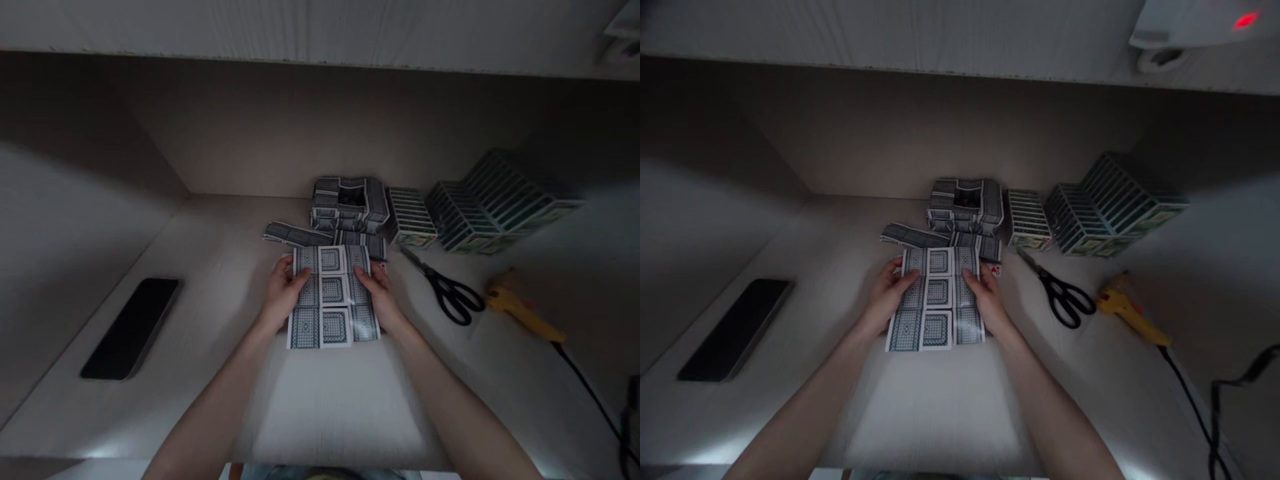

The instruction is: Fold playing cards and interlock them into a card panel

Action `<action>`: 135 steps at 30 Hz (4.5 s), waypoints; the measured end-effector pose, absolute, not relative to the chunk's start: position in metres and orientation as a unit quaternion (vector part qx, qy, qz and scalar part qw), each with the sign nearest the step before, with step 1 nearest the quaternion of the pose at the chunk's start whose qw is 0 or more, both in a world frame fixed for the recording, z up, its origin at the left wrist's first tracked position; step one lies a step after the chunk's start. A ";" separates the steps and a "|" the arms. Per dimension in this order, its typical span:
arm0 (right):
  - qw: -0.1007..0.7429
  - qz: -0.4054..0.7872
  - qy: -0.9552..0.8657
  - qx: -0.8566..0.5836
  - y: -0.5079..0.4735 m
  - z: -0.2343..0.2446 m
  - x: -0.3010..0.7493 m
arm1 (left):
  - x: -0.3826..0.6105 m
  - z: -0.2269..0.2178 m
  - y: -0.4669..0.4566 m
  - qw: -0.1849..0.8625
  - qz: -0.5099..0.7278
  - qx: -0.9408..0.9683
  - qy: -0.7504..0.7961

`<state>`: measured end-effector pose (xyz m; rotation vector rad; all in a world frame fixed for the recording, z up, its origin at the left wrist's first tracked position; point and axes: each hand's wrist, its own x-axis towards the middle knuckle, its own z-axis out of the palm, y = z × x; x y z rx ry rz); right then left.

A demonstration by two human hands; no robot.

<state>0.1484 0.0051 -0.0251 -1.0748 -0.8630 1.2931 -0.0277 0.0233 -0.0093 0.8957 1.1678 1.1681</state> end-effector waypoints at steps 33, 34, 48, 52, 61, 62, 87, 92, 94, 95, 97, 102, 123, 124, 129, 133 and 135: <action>0.584 0.506 -0.411 -0.484 0.007 -0.032 0.149 | -0.027 -0.008 0.022 0.560 0.500 0.411 0.516; 0.584 0.505 -0.411 -0.485 0.007 -0.031 0.149 | -0.026 -0.007 0.022 0.566 0.499 0.405 0.516; 0.579 0.532 -0.397 -0.474 0.007 -0.030 0.149 | -0.027 -0.007 0.025 0.546 0.499 0.421 0.525; 0.571 0.542 -0.390 -0.477 0.007 -0.030 0.149 | -0.028 -0.009 0.026 0.541 0.495 0.430 0.526; 0.572 0.546 -0.390 -0.472 0.007 -0.031 0.150 | -0.029 -0.009 0.025 0.515 0.493 0.451 0.537; 0.573 0.545 -0.390 -0.471 0.007 -0.032 0.150 | -0.028 -0.008 0.025 0.517 0.492 0.449 0.538; 0.559 0.533 -0.396 -0.496 0.007 -0.036 0.151 | -0.029 -0.009 0.025 0.525 0.500 0.446 0.525; 0.566 0.521 -0.401 -0.497 0.007 -0.033 0.149 | -0.028 -0.006 0.024 0.544 0.495 0.426 0.527; 0.566 0.519 -0.401 -0.500 0.007 -0.032 0.149 | -0.027 -0.006 0.024 0.558 0.493 0.414 0.524; 0.566 0.519 -0.400 -0.501 0.007 -0.032 0.149 | -0.027 -0.006 0.024 0.561 0.492 0.411 0.524; 0.567 0.518 -0.398 -0.502 0.007 -0.031 0.149 | -0.026 -0.007 0.024 0.557 0.492 0.416 0.525; 0.565 0.527 -0.399 -0.494 0.007 -0.031 0.149 | -0.027 -0.009 0.024 0.533 0.492 0.440 0.529; 0.567 0.485 -0.440 -0.500 0.008 -0.032 0.148 | -0.027 -0.011 0.023 0.504 0.507 0.467 0.520; 0.568 0.484 -0.441 -0.499 0.008 -0.032 0.148 | -0.026 -0.011 0.023 0.506 0.506 0.463 0.522; 0.561 0.496 -0.430 -0.504 0.008 -0.032 0.148 | -0.026 -0.012 0.023 0.498 0.506 0.470 0.524; 0.561 0.517 -0.417 -0.494 0.008 -0.031 0.149 | -0.026 -0.013 0.024 0.491 0.513 0.473 0.522; 0.560 0.525 -0.414 -0.489 0.008 -0.031 0.149 | -0.025 -0.014 0.024 0.490 0.518 0.469 0.521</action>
